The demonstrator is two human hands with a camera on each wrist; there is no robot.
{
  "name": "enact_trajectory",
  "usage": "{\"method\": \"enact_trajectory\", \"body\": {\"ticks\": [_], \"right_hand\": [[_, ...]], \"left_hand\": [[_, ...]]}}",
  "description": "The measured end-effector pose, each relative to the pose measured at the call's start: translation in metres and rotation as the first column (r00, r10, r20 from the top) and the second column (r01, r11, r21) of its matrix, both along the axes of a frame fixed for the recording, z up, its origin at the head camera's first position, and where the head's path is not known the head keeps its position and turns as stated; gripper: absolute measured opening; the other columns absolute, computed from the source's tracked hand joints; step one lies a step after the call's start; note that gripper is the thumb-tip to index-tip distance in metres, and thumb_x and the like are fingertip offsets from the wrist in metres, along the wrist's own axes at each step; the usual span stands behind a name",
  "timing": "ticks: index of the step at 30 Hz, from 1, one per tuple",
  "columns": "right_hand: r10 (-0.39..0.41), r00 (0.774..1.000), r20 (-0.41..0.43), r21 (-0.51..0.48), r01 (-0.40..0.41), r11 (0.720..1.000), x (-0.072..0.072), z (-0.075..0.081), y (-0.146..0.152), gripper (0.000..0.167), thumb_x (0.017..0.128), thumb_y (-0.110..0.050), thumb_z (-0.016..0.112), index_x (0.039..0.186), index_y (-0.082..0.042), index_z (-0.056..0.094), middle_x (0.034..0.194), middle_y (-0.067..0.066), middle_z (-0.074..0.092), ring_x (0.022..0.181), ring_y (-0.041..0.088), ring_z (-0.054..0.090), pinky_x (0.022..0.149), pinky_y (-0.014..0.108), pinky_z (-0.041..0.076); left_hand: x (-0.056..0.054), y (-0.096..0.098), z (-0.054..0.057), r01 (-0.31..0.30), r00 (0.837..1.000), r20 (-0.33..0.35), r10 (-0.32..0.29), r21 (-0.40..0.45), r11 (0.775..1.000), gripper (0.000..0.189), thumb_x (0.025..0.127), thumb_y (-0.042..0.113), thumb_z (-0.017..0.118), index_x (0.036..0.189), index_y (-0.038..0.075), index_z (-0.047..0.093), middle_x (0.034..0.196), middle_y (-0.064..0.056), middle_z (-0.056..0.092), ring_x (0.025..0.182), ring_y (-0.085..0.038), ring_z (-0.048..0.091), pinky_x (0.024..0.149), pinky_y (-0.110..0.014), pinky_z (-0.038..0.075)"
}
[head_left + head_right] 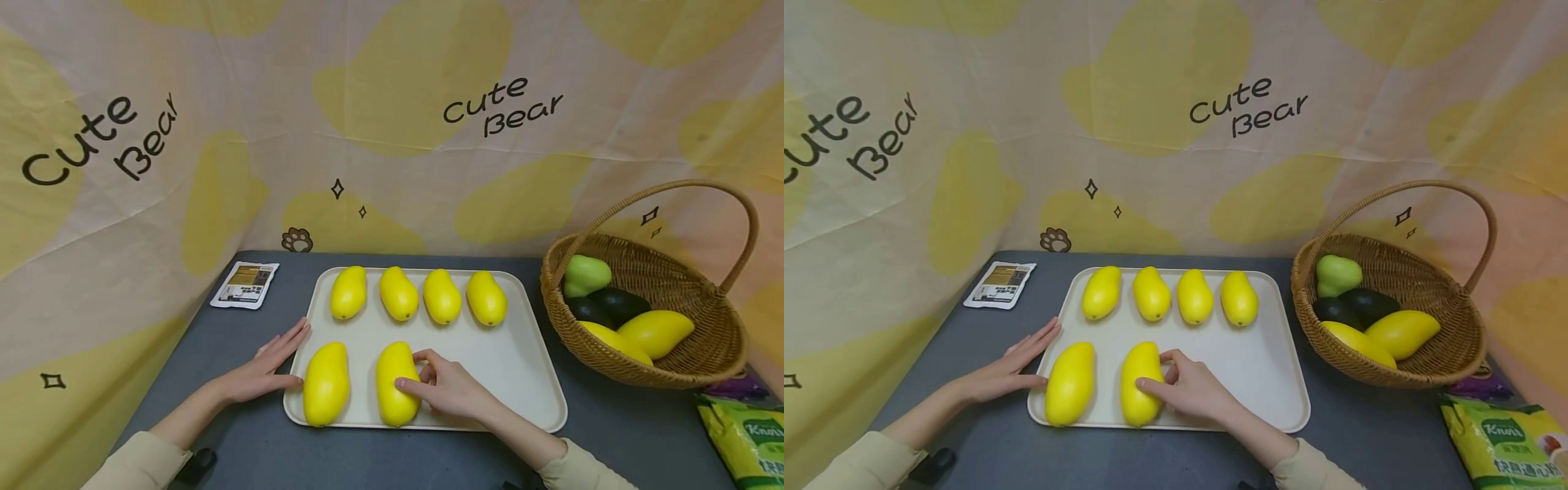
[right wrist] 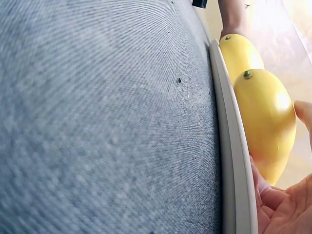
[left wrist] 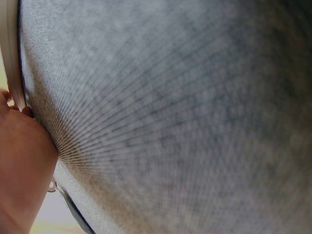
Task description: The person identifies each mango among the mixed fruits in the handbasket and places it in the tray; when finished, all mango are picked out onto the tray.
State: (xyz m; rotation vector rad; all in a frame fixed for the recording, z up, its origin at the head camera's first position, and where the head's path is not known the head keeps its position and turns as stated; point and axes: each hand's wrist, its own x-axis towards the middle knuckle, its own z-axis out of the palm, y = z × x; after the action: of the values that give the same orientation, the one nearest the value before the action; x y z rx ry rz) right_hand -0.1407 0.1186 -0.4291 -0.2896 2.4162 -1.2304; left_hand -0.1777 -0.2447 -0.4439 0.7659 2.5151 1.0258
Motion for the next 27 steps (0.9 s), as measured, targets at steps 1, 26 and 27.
{"method": "enact_trajectory", "body": {"ticks": [1, 26, 27], "right_hand": [[0.002, 1.000, 0.003, 0.001, -0.002, 1.000, 0.000, 0.000, 0.000, 0.070, 0.085, -0.056, 0.066, 0.132, -0.006, 0.050, 0.078, 0.000, 0.059, 0.056, 0.018, 0.054, 0.053, 0.027, 0.042], [-0.103, 0.994, -0.036, -0.144, 0.097, 0.985, 0.009, 0.003, 0.019, 0.034, 0.091, -0.041, 0.067, 0.098, -0.009, 0.058, 0.069, 0.002, 0.057, 0.053, 0.017, 0.052, 0.050, 0.023, 0.041], [-0.114, 0.992, -0.049, -0.158, 0.105, 0.982, 0.010, 0.004, 0.021, 0.031, 0.091, -0.038, 0.067, 0.094, -0.009, 0.058, 0.067, 0.002, 0.055, 0.052, 0.017, 0.050, 0.048, 0.023, 0.038]], "left_hand": [[0.000, 0.000, 0.000, 0.000, 1.000, -0.001, 0.000, -0.001, 1.000, 0.085, 0.091, 0.034, 0.061, 0.156, 0.005, 0.016, 0.163, -0.014, 0.003, 0.145, -0.043, 0.005, 0.109, -0.064, -0.002], [0.001, 0.001, 0.002, -0.001, 1.000, -0.002, 0.001, -0.004, 1.000, 0.085, 0.090, 0.034, 0.062, 0.156, 0.005, 0.016, 0.163, -0.014, 0.003, 0.145, -0.043, 0.005, 0.109, -0.064, -0.003], [0.001, 0.001, 0.002, 0.000, 1.000, -0.002, 0.000, -0.003, 1.000, 0.085, 0.090, 0.034, 0.062, 0.156, 0.004, 0.016, 0.163, -0.014, 0.003, 0.145, -0.043, 0.005, 0.109, -0.064, -0.003]]}}
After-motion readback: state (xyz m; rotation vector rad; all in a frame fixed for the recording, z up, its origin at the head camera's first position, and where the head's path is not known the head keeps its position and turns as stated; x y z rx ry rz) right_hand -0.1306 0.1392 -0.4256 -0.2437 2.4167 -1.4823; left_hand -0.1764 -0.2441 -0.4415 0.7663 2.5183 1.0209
